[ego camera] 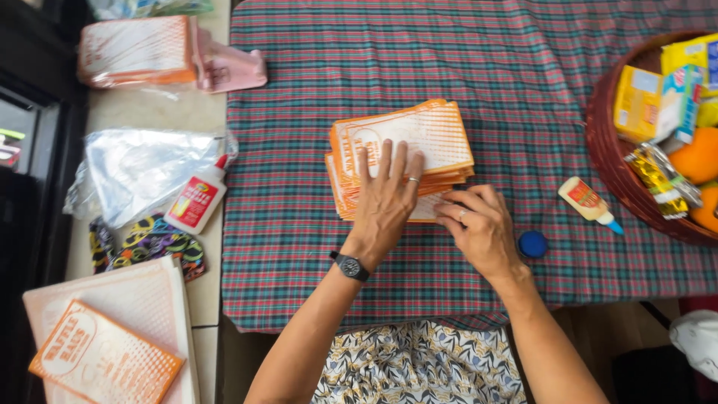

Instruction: The person opens stacks of orange-and-white printed paper packs, applies glue from a small bottle to the inner edges, and folds them closed. The person repeats this process for several packs, stacking the finished ones on the table.

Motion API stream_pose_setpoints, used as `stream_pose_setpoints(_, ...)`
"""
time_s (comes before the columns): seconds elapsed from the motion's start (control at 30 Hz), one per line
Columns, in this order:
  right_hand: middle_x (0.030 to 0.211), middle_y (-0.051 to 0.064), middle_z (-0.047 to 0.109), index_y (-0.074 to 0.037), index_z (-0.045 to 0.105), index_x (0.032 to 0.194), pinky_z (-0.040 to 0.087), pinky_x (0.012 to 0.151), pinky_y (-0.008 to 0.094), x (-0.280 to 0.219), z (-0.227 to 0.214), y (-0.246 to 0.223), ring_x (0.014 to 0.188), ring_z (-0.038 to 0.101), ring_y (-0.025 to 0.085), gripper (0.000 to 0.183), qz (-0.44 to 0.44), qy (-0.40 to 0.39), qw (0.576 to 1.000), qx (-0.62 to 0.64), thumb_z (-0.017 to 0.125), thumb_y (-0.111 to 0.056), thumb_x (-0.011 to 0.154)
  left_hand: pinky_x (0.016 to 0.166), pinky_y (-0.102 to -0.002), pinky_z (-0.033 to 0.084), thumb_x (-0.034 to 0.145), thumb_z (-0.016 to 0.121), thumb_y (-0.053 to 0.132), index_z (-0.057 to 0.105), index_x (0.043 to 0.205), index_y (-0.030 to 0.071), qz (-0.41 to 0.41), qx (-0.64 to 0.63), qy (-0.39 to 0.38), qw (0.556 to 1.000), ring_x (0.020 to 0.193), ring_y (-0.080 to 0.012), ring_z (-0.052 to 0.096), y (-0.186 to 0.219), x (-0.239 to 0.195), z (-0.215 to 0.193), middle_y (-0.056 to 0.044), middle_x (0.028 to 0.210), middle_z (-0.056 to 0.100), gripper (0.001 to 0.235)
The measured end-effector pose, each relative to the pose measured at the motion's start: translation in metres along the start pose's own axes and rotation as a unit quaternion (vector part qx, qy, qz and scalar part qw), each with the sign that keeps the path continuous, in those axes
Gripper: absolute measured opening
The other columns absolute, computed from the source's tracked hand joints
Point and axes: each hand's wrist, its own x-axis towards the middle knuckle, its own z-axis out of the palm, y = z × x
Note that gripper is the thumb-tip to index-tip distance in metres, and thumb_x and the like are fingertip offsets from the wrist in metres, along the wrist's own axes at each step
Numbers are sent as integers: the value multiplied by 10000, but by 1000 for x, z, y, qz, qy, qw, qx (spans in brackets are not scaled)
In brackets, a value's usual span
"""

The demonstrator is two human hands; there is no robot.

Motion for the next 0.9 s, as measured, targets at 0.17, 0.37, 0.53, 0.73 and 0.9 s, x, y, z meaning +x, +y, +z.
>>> stream_pose_setpoints(0.17, 1102, -29, 757, -224, 813, 989, 524, 880, 376, 4, -1, 8, 1050, 653, 241, 143, -11, -14, 1000, -13, 837, -181, 855, 1176, -742, 242, 802, 811, 88, 504, 1467, 49, 21, -10, 24, 999, 1414, -453, 469, -5, 2, -2, -278, 1440, 535, 734)
stream_pose_setpoints(0.37, 1112, 22, 767, -178, 818, 988, 512, 859, 398, 3, -6, -5, 1085, 669, 281, 127, 3, -46, 999, 26, 833, -194, 863, 1120, -649, 412, 893, 757, 156, 519, 1466, 87, 60, 23, 46, 997, 1280, -337, 573, -4, 6, 7, -197, 1303, 581, 624)
stream_pose_setpoints(0.53, 1109, 9, 776, -194, 826, 999, 507, 837, 367, 4, -11, -8, 1094, 680, 261, 131, 8, -53, 998, 27, 818, -239, 876, 935, -490, 542, 959, 706, 274, 523, 1492, 139, 90, 99, 7, 991, 1008, -247, 668, -3, 14, -13, -155, 1067, 673, 580)
stream_pose_setpoints(0.73, 1114, 5, 776, -208, 821, 1015, 502, 832, 349, 6, -15, -13, 1112, 687, 246, 141, 7, -55, 998, 13, 804, -271, 890, 867, -529, 581, 916, 714, 306, 489, 1508, 113, 77, 104, -43, 991, 876, -285, 732, 10, 26, 3, -200, 991, 730, 662)
stream_pose_setpoints(0.9, 1074, 25, 781, -173, 819, 993, 503, 824, 350, 14, -22, -22, 1085, 697, 250, 134, -4, -50, 999, 9, 808, -253, 886, 863, -551, 595, 906, 723, 384, 456, 1518, 139, 110, 156, -53, 980, 891, -294, 756, 15, 28, -10, -227, 1032, 745, 711)
